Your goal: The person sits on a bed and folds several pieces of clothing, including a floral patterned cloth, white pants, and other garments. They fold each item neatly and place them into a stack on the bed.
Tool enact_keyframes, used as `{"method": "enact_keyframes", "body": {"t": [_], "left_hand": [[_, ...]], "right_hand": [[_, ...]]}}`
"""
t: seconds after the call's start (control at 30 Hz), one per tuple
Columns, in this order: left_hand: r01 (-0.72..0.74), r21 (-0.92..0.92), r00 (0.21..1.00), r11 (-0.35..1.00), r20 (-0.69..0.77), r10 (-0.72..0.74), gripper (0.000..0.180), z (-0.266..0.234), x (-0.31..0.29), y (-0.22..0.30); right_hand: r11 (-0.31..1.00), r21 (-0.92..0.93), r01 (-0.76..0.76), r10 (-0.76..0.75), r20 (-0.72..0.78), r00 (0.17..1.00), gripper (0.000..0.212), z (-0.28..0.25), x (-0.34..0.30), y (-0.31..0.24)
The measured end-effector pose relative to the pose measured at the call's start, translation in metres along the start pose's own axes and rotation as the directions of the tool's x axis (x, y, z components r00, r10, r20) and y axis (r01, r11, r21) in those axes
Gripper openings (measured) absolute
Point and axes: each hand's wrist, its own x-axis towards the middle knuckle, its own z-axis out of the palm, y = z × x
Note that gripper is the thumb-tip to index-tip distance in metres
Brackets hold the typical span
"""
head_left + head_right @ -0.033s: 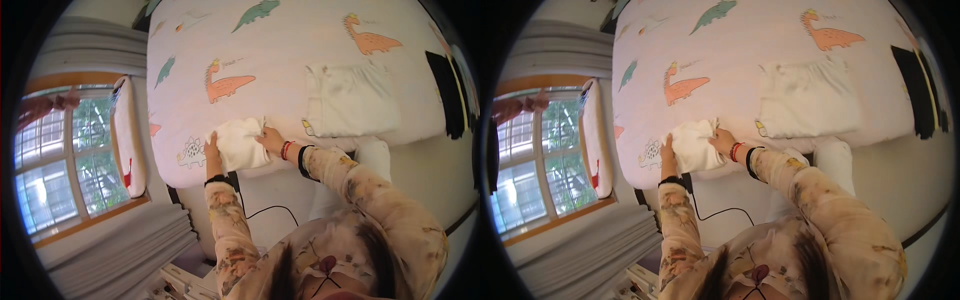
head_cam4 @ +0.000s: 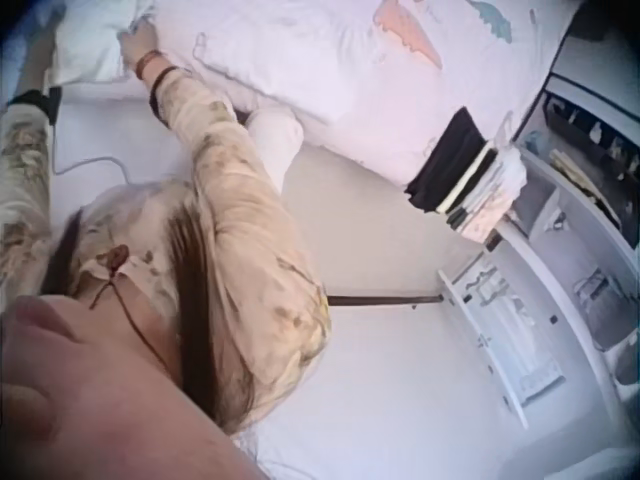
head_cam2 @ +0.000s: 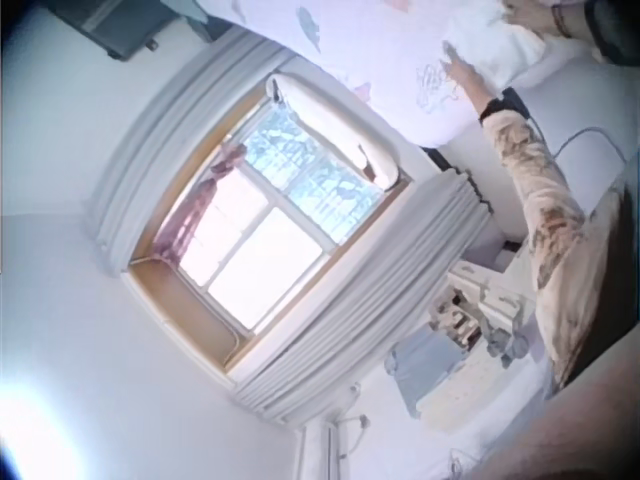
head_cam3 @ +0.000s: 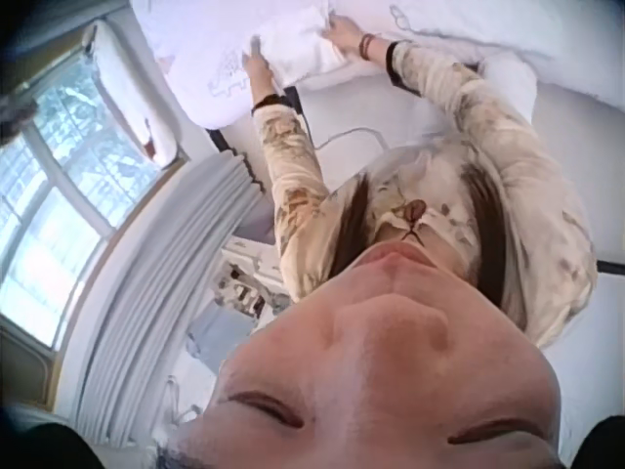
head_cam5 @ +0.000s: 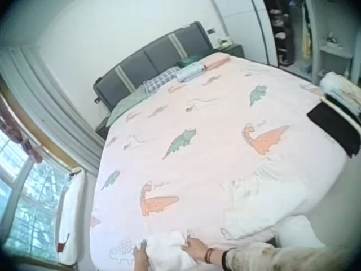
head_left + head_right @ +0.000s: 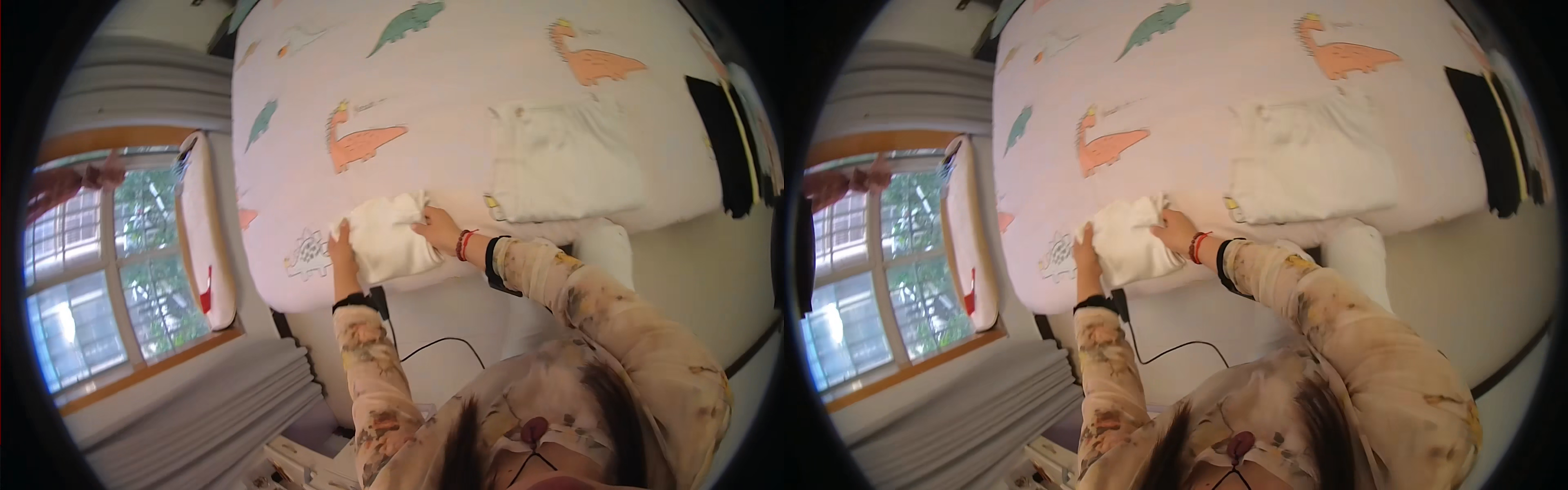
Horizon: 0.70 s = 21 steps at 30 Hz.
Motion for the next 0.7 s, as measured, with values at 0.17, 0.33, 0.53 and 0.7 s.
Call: {"method": "enact_keyframes", "body": {"t": [0.17, 0.33, 0.53, 0.7], "left_hand": [[-0.241, -0.156, 0.907, 0.958, 0.315, 0.28, 0.041, 0.027, -0.064, 0.037], [-0.183, -0.389, 0.775, 0.903, 0.508, 0.376, 0.033, 0.133, -0.144, 0.129], [0.036, -0.399, 0.665, 0.916, 0.694, 0.276, 0.039, 0.269, -0.158, 0.125], [-0.271, 0.176, 0.768, 0.946, 0.633, 0.102, 0.059, 0.331, -0.136, 0.061]], "right_hand": [[0.914, 0.215, 0.343, -0.349, -0.011, 0.937, 0.037, -0.082, -0.045, -0.058], [0.881, -0.193, 0.431, -0.461, -0.15, 0.875, 0.036, -0.22, -0.112, -0.139], [0.924, -0.296, 0.242, -0.326, -0.279, 0.903, 0.038, -0.329, -0.149, -0.157], [0.646, -0.73, -0.224, -0.235, -0.47, 0.851, 0.053, -0.373, -0.134, -0.086]]}}
